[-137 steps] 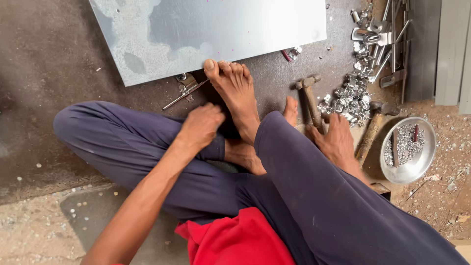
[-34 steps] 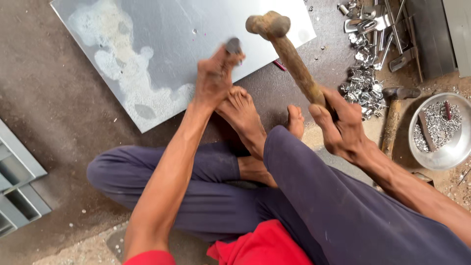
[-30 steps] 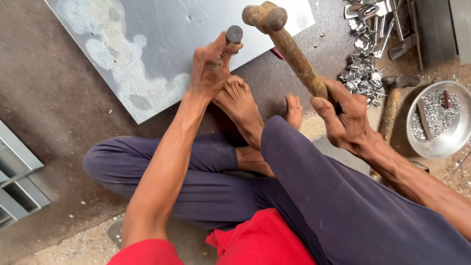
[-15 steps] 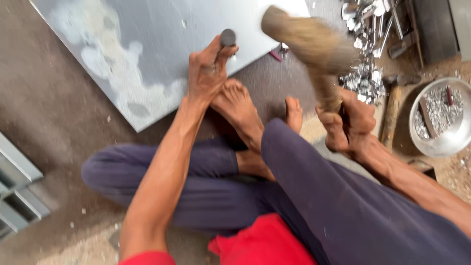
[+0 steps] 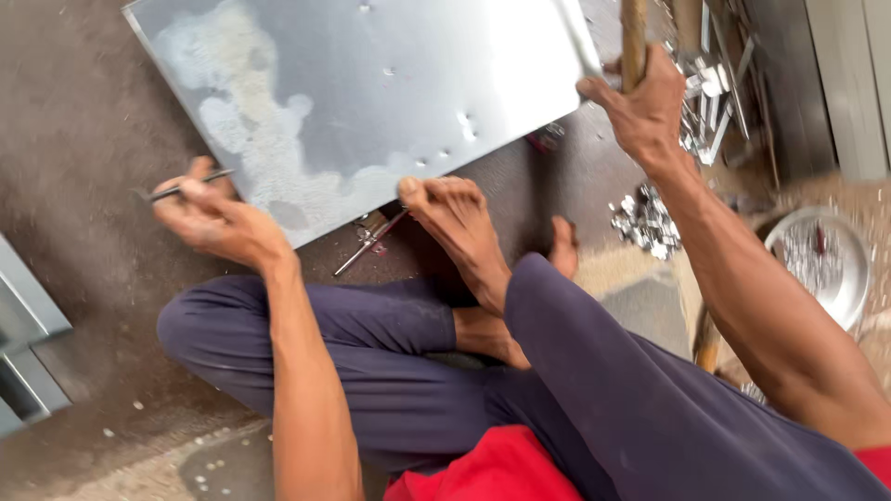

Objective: The person sits on the floor and uses a hammer and punch to drive rivets into a metal sheet, securing a latch mechanism. They then attach the sheet to a metal box frame and continue hammering rivets to complete the assembly.

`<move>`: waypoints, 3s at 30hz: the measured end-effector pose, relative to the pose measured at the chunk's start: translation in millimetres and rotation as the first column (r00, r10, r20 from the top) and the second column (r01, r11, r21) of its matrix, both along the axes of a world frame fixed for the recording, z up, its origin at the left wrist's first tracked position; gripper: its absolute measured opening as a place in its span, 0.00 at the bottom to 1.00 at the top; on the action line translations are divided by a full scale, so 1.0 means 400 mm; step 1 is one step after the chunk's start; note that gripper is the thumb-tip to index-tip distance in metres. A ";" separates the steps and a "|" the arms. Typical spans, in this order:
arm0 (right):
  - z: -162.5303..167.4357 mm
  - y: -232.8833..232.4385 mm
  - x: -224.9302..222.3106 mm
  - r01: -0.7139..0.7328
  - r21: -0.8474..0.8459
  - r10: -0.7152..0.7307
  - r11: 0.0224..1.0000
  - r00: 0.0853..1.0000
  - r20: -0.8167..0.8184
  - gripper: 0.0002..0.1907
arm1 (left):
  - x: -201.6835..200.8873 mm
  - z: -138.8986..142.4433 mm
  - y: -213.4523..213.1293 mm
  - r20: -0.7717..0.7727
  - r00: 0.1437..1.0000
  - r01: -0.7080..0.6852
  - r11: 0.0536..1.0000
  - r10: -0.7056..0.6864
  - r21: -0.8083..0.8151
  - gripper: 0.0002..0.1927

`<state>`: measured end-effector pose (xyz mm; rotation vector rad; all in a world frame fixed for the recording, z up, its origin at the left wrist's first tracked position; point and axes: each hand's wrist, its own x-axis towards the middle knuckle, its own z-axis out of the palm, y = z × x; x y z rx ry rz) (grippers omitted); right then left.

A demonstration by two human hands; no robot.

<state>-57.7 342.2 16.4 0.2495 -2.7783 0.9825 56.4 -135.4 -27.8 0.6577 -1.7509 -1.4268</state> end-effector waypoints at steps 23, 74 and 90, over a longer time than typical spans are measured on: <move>0.188 -0.316 0.237 -0.256 -0.075 0.265 0.964 0.889 0.373 0.19 | -0.241 0.023 0.219 0.007 0.805 0.577 0.781 -0.593 -0.237 0.10; 0.123 -0.116 0.343 -0.250 -0.082 0.261 0.965 0.881 0.394 0.21 | -0.234 0.043 0.275 0.051 0.768 0.637 0.769 -0.639 0.046 0.12; 0.188 0.031 0.443 -0.063 0.161 -0.053 0.985 0.775 0.629 0.24 | -0.054 0.241 0.202 0.468 0.540 0.834 0.520 -0.699 -0.185 0.08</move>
